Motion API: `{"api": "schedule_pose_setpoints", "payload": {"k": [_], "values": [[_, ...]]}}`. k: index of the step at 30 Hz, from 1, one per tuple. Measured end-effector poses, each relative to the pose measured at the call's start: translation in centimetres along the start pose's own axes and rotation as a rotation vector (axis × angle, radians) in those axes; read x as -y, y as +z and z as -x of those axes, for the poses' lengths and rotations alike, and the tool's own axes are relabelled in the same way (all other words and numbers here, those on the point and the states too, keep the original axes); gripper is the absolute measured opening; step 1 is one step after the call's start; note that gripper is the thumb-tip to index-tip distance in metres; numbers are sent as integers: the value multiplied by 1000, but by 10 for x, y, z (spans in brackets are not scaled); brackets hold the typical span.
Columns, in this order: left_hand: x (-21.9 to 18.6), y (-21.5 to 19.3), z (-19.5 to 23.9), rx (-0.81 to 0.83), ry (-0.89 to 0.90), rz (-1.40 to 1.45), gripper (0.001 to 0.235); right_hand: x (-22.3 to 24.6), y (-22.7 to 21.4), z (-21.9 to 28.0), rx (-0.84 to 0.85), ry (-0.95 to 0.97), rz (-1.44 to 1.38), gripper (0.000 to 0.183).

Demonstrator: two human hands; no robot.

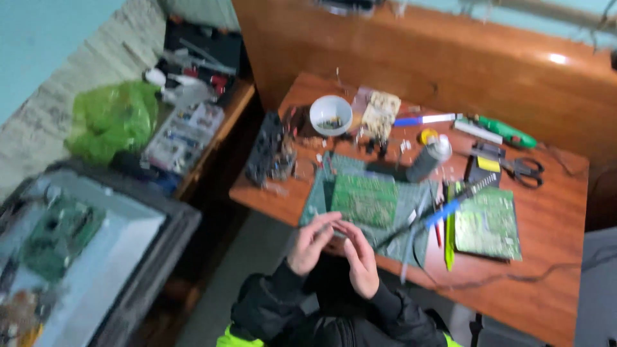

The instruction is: Soldering electronic components onto a printed circuit board using a soldering iron.

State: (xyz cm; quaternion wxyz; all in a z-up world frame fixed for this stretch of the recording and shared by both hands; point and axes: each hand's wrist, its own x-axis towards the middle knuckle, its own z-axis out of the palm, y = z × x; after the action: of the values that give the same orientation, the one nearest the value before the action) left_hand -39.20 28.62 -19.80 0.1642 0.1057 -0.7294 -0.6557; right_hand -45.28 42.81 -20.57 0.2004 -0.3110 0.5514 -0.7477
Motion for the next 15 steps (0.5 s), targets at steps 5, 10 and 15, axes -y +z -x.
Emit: {"api": "schedule_pose_setpoints", "payload": {"k": [5,10,15], "values": [[1,41,57,-165,-59,71,38,12,-20,49,37,50,-75,40],[40,53,83,-296,-19,23,32,-28,-50,74,-9,4,-4,31],[35,36,83,-364,92,-298,29,-28,-42,84,-89,-21,115,25]]}}
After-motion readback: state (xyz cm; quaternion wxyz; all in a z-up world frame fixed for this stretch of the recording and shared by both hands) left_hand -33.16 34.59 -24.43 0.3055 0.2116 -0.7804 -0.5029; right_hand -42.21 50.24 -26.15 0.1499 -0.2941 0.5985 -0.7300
